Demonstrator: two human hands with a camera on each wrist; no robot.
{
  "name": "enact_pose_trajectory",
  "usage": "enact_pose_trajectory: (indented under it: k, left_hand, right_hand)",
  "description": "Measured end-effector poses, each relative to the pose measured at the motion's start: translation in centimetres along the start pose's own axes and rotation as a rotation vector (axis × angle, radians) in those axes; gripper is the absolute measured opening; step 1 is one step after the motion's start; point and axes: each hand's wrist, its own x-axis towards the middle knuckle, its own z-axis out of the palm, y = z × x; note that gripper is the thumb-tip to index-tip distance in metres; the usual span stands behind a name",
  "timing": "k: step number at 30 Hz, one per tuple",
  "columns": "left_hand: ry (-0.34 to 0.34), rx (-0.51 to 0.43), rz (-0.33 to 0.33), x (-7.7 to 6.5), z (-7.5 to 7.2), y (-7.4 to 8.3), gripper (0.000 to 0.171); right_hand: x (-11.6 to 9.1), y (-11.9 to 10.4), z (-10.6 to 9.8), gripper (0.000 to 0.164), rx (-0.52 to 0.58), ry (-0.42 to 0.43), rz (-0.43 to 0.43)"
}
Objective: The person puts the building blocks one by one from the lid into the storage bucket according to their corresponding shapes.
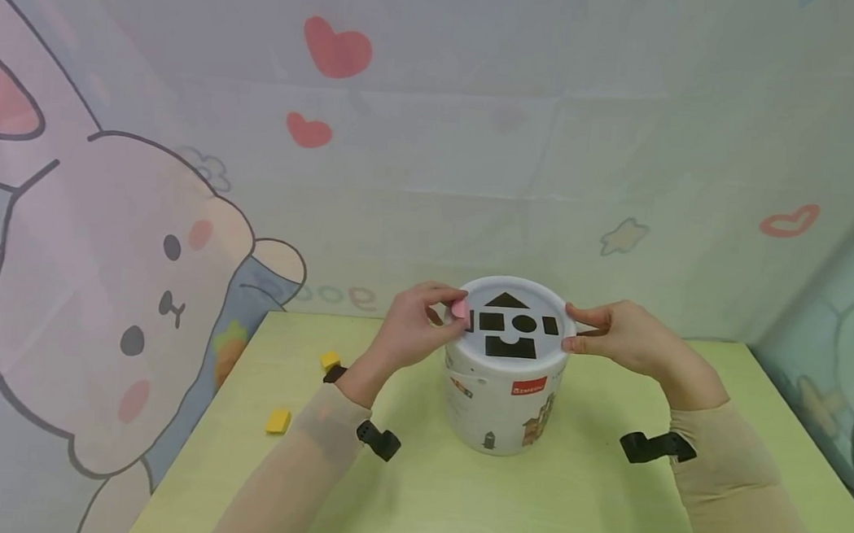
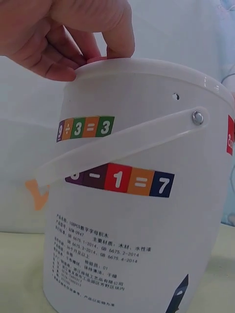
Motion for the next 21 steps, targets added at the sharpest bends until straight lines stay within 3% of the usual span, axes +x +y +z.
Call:
enact_pose_trajectory:
  k: [6, 21]
  left_hand:
    - [-0.038, 0.035, -0.017, 0.2, -0.1, 0.3, 0.037]
    - [-0.065, -0.004, -0.066, -1.0, 0.4, 0.5, 0.041]
  right_hand:
    - [-0.1, -0.1, 0.0, 0.077, 0.008, -0.008, 0.001]
    - [-1.3, 0.0, 0.9, 0.078, 0.024, -0.004, -0.012]
